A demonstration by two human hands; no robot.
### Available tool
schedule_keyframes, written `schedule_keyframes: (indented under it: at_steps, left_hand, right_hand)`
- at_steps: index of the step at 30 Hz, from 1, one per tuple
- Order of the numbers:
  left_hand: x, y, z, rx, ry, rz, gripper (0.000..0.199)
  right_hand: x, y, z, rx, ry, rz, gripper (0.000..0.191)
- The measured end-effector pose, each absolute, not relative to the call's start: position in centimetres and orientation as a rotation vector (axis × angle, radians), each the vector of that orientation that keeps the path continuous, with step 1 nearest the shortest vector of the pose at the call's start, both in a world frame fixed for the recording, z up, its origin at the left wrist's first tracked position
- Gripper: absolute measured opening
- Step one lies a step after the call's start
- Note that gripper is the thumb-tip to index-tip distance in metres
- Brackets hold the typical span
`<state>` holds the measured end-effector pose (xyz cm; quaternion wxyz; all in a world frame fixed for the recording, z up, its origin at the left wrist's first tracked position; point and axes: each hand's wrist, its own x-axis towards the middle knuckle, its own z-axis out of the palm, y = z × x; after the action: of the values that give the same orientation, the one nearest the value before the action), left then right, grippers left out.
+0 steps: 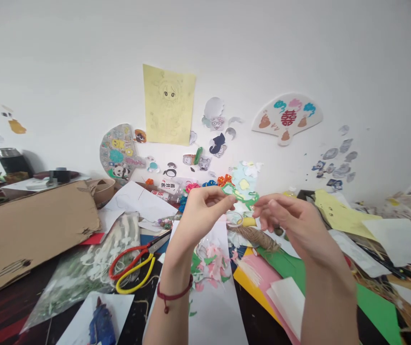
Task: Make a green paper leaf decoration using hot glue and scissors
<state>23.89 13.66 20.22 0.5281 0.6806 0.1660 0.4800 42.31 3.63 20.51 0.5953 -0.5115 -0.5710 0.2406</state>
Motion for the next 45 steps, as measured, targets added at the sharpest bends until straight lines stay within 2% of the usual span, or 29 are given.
schedule_keyframes:
  at_steps: [19, 24, 30, 31, 33, 34, 36, 38, 39, 41, 45]
  left_hand:
    - [24.0, 14.0, 20.1, 1.673, 0.493, 1.234, 0.021]
    - [24.0, 13.9, 20.0, 1.68, 0.516, 1.219, 0.021]
    - [23.9, 14.0, 20.1, 1.684, 0.516, 1.212, 0.023]
    - [23.9, 14.0, 20.0, 1.682, 0.511, 1.209, 0.022]
    - [23.8, 14.1, 20.0, 1.682, 0.507, 1.199, 0.021]
    - [23.8, 14.1, 20.0, 1.687, 0.505, 1.193, 0.021]
    - [23.9, 14.1, 20.0, 1.71, 0.493, 1.174, 0.022]
    - [23.9, 14.0, 20.0, 1.742, 0.461, 1.146, 0.023]
    - [24.0, 13.9, 19.9, 1.757, 0.44, 1.127, 0.024]
    - [23.9, 13.8, 20.0, 1.797, 0.399, 1.091, 0.025]
    - [23.7, 13.5, 20.2, 1.935, 0.374, 1.072, 0.028]
  right_hand:
    - [42.7, 3.5, 20.5, -1.182, -1.302, 0.281, 0.02]
    - [41.8, 3.9, 20.5, -1.12, -1.307, 0.216, 0.029]
    - [41.9, 4.0, 20.2, -1.126, -1.141, 0.079, 0.054]
    - [42.1, 4.0, 20.1, -1.157, -1.136, 0.048, 0.051]
    - [42.7, 4.2, 20.2, -1.246, -1.209, 0.059, 0.025]
    - [42.8, 4.3, 20.3, -1.28, -1.274, 0.137, 0.021]
    - [42.7, 4.6, 20.4, -1.295, -1.371, 0.326, 0.049]
    - [42.0, 4.8, 20.4, -1.258, -1.367, 0.41, 0.057]
    - [41.5, 5.0, 20.3, -1.228, -1.33, 0.389, 0.051]
    - [40.5, 5.1, 20.1, -1.189, -1.273, 0.324, 0.026]
    - [39.4, 5.2, 20.0, -1.161, -1.225, 0.181, 0.031]
